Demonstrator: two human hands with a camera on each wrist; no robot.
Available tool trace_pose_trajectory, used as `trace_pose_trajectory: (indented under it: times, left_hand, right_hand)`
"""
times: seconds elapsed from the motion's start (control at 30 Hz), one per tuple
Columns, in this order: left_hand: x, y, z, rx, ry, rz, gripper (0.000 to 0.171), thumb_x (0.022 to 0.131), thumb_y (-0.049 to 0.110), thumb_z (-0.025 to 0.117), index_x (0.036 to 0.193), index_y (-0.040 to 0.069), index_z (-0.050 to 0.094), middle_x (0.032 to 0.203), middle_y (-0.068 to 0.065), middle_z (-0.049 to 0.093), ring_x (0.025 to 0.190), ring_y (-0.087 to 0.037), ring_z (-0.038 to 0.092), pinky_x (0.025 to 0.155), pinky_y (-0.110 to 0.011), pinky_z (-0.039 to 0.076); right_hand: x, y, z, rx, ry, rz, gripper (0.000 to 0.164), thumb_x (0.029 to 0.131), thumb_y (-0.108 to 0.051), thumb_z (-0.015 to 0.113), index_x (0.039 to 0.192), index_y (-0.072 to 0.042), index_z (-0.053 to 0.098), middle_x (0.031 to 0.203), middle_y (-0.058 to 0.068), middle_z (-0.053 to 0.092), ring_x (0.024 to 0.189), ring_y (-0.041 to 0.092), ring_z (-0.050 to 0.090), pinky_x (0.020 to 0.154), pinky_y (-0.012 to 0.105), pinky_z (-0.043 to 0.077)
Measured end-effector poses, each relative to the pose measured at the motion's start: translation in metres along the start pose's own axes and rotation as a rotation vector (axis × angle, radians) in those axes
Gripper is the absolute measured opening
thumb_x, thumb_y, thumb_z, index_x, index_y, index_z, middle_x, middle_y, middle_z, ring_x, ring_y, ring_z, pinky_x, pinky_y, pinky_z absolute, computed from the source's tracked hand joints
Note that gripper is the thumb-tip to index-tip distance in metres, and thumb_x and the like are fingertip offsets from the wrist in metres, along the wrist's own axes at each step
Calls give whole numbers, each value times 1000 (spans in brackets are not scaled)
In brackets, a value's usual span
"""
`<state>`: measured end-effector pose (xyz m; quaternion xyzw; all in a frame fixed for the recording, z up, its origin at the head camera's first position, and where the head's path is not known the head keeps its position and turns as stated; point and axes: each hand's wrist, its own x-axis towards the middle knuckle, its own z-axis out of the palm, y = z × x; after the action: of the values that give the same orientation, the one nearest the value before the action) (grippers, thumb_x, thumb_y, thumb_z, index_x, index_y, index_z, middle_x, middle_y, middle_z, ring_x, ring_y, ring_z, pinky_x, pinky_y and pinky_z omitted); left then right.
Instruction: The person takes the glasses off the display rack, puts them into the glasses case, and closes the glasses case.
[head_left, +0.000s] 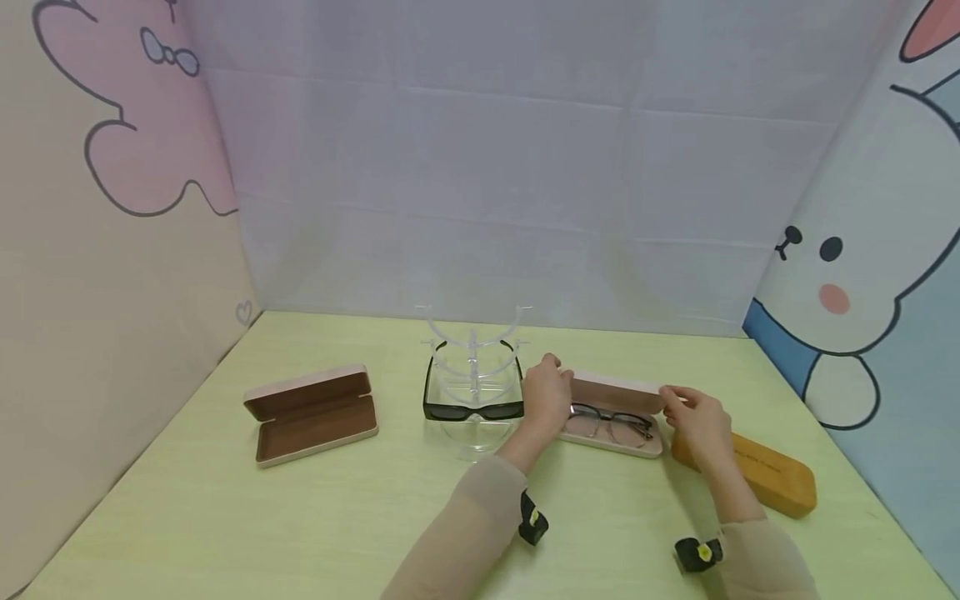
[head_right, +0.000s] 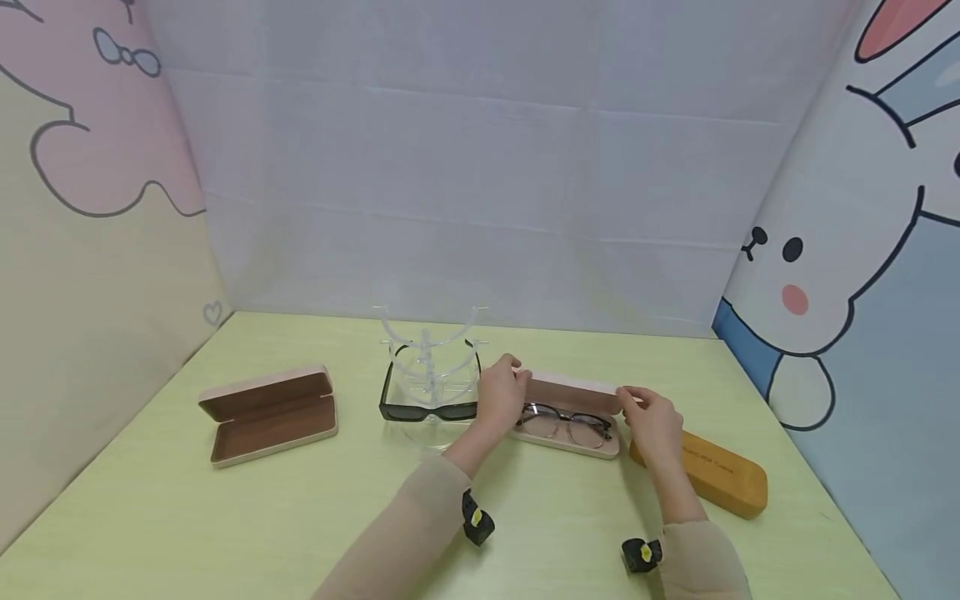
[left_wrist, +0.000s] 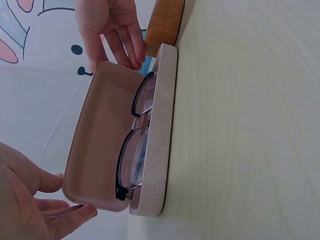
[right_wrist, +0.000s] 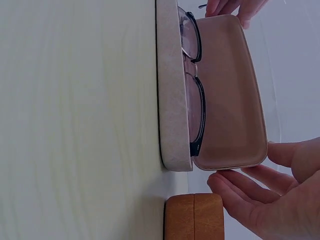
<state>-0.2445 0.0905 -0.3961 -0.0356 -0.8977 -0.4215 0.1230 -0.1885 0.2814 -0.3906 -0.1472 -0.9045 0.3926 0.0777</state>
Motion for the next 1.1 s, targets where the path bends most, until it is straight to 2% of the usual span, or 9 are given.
trace_pose_trajectory:
  times: [0.1, 0.23, 0.37, 0.63, 0.77, 0.93, 1.1]
  left_hand:
    - [0, 0, -1, 50, -7, 16, 25, 88, 20, 60, 104, 2, 65, 93, -11, 69, 85, -25, 66, 71, -32, 53]
    - [-2, -1, -1, 78, -14, 45, 21, 88, 18, 60, 98, 2, 69, 93, -9, 69, 83, -21, 67, 71, -30, 54]
    - [-5, -3, 0, 69, -5, 61, 21, 89, 17, 59, 99, 1, 67, 92, -11, 69, 84, -23, 66, 71, -31, 53]
    - [-12, -2, 5, 33, 1, 26, 24, 91, 17, 55, 105, 1, 64, 94, -14, 66, 87, -26, 64, 71, -32, 54]
    - [-16, -3, 6, 38, 26, 49, 23, 91, 17, 55, 105, 1, 64, 93, -13, 66, 85, -26, 64, 70, -32, 54]
    - [-22, -8, 7, 45, 43, 114, 22, 92, 16, 53, 105, 0, 61, 92, -12, 64, 83, -25, 64, 69, -32, 53]
    - [-26, -11, 8, -30, 39, 102, 18, 92, 14, 53, 104, 2, 58, 87, -10, 64, 77, -23, 63, 64, -30, 52]
  right_hand:
    - [0, 0, 0, 17, -32, -7, 62, 93, -46, 41, 126, 6, 48, 117, 29, 55, 97, 33, 63, 79, 37, 52]
    - [-1, 0, 1, 62, -55, 12, 62, 93, -46, 41, 127, 6, 47, 121, 30, 52, 100, 34, 61, 75, 32, 53]
    - [-2, 1, 2, 89, -58, 27, 61, 94, -46, 40, 128, 4, 46, 123, 30, 51, 102, 34, 60, 75, 31, 53]
    - [-4, 4, 5, 159, -58, 66, 61, 93, -45, 41, 130, 3, 45, 126, 30, 48, 104, 35, 59, 74, 29, 53]
    - [-6, 5, 5, 177, -57, 57, 59, 94, -43, 42, 129, 4, 45, 125, 31, 48, 104, 34, 59, 74, 27, 53]
    - [-10, 6, 6, 153, -60, 51, 58, 94, -42, 41, 129, 3, 44, 123, 31, 50, 99, 33, 61, 72, 28, 54]
    - [-17, 6, 6, 136, -72, 70, 55, 95, -41, 40, 130, 2, 43, 124, 30, 49, 91, 30, 65, 67, 27, 54]
